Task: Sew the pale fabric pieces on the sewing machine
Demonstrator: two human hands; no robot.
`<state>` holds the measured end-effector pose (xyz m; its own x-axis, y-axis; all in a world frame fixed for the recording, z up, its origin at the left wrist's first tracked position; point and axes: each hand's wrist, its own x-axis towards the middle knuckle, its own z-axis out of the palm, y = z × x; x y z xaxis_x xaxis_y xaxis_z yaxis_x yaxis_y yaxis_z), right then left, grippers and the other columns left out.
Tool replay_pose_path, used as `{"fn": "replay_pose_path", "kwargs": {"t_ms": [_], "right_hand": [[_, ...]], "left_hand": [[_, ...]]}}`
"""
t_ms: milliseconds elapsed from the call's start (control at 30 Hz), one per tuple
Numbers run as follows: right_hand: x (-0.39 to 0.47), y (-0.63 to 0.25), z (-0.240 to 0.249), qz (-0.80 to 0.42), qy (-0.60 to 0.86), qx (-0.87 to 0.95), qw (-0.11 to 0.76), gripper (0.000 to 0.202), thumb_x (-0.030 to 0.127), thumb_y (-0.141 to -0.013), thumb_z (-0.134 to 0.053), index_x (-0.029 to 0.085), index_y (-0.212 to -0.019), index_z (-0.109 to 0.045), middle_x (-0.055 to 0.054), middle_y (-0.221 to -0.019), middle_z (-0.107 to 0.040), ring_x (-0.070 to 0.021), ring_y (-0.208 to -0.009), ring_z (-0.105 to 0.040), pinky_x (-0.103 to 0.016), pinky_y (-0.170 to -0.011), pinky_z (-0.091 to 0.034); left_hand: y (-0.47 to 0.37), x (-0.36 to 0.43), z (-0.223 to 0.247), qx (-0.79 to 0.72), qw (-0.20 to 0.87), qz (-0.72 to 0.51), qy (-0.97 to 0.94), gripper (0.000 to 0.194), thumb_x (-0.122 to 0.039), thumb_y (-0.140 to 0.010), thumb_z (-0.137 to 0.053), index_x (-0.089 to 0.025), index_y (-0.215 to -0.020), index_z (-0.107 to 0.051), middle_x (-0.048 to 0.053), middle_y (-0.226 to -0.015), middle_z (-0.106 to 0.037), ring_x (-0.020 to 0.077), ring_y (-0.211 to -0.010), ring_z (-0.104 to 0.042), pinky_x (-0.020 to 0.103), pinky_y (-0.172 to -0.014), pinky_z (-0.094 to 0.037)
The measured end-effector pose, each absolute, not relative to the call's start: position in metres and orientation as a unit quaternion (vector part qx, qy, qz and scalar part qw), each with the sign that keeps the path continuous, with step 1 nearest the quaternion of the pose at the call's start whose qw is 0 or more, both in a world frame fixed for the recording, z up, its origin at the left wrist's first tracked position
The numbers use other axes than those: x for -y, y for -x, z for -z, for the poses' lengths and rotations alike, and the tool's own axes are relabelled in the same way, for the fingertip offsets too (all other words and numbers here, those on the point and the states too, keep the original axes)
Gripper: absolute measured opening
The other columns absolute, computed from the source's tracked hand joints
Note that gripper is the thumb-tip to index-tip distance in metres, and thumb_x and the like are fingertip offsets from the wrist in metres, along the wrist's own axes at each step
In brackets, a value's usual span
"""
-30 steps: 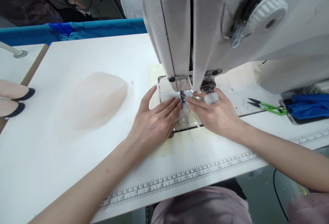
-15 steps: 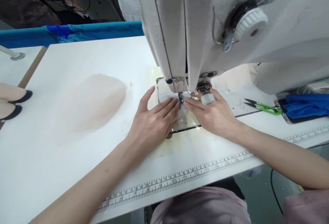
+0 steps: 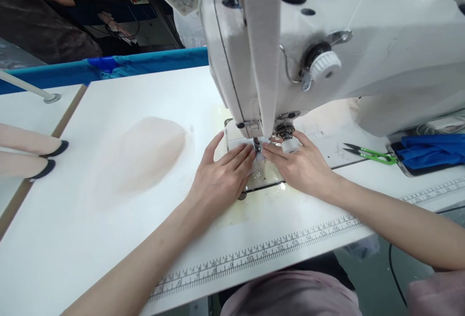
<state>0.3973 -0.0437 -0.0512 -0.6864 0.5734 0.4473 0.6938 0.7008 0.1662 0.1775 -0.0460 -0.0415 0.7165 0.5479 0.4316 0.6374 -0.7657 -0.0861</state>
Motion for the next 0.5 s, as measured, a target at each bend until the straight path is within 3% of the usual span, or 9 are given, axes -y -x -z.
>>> {"fn": "replay_pose_path", "kwargs": {"t_ms": [67,167,233,300,400,467,500], "right_hand": [[0.043,-0.397,0.051,0.158,0.351,0.905,0.182,0.033,0.006,-0.088,-0.043,0.015,-0.107,-0.068,-0.005,-0.112,-0.071,-0.0211,-0.113,-0.058,-0.045,-0.106,-0.035],[0.042,-0.398,0.050,0.150,0.353,0.905,0.183,0.032,0.006,-0.088,-0.043,0.017,-0.105,-0.068,-0.005,-0.111,-0.071,-0.0209,-0.112,-0.057,-0.045,-0.105,-0.036],[0.042,-0.399,0.047,0.159,0.348,0.901,0.205,0.030,0.006,-0.087,-0.044,0.017,-0.101,-0.069,-0.002,-0.104,-0.073,-0.0197,-0.108,-0.058,-0.043,-0.104,-0.036],[0.043,-0.399,0.043,0.183,0.343,0.889,0.241,0.031,0.003,-0.087,-0.045,0.020,-0.094,-0.069,0.002,-0.093,-0.074,-0.0174,-0.100,-0.060,-0.039,-0.101,-0.038],[0.049,-0.396,0.037,0.202,0.335,0.876,0.281,0.032,0.002,-0.088,-0.045,0.024,-0.086,-0.069,0.006,-0.088,-0.074,-0.0144,-0.089,-0.061,-0.033,-0.091,-0.042],[0.055,-0.391,0.036,0.172,0.313,0.888,0.288,0.030,0.005,-0.090,-0.044,0.023,-0.091,-0.068,0.005,-0.098,-0.073,-0.0131,-0.092,-0.061,-0.030,-0.087,-0.045],[0.057,-0.389,0.037,0.149,0.298,0.899,0.284,0.029,0.006,-0.091,-0.044,0.021,-0.097,-0.068,0.003,-0.105,-0.072,-0.0130,-0.098,-0.061,-0.029,-0.089,-0.045]], "left_hand": [[-0.177,0.047,0.041,0.330,0.116,0.195,0.916,0.035,-0.028,-0.094,-0.050,-0.016,-0.125,-0.058,0.011,-0.121,-0.067,0.0245,-0.115,-0.062,0.053,-0.113,-0.032],[-0.175,0.049,0.039,0.359,0.093,0.182,0.911,0.057,-0.053,-0.091,-0.047,-0.011,-0.130,-0.054,0.015,-0.128,-0.061,0.0294,-0.122,-0.056,0.053,-0.110,-0.035],[-0.173,0.051,0.035,0.377,0.100,0.163,0.906,0.064,-0.060,-0.091,-0.043,-0.010,-0.130,-0.054,0.016,-0.130,-0.060,0.0321,-0.119,-0.058,0.054,-0.105,-0.038],[-0.172,0.054,0.031,0.379,0.139,0.164,0.900,0.053,-0.057,-0.092,-0.043,-0.013,-0.117,-0.062,0.014,-0.112,-0.070,0.0296,-0.096,-0.067,0.052,-0.091,-0.044],[-0.171,0.055,0.027,0.364,0.202,0.202,0.886,0.024,-0.039,-0.092,-0.052,-0.020,-0.091,-0.066,0.003,-0.076,-0.071,0.0206,-0.064,-0.065,0.044,-0.073,-0.046],[-0.172,0.054,0.026,0.355,0.202,0.210,0.888,0.013,-0.025,-0.091,-0.053,-0.022,-0.097,-0.065,0.003,-0.085,-0.073,0.0214,-0.076,-0.067,0.042,-0.077,-0.046],[-0.172,0.052,0.027,0.351,0.190,0.206,0.894,0.018,-0.020,-0.090,-0.052,-0.023,-0.104,-0.063,0.003,-0.097,-0.073,0.0225,-0.088,-0.068,0.043,-0.083,-0.046]]}}
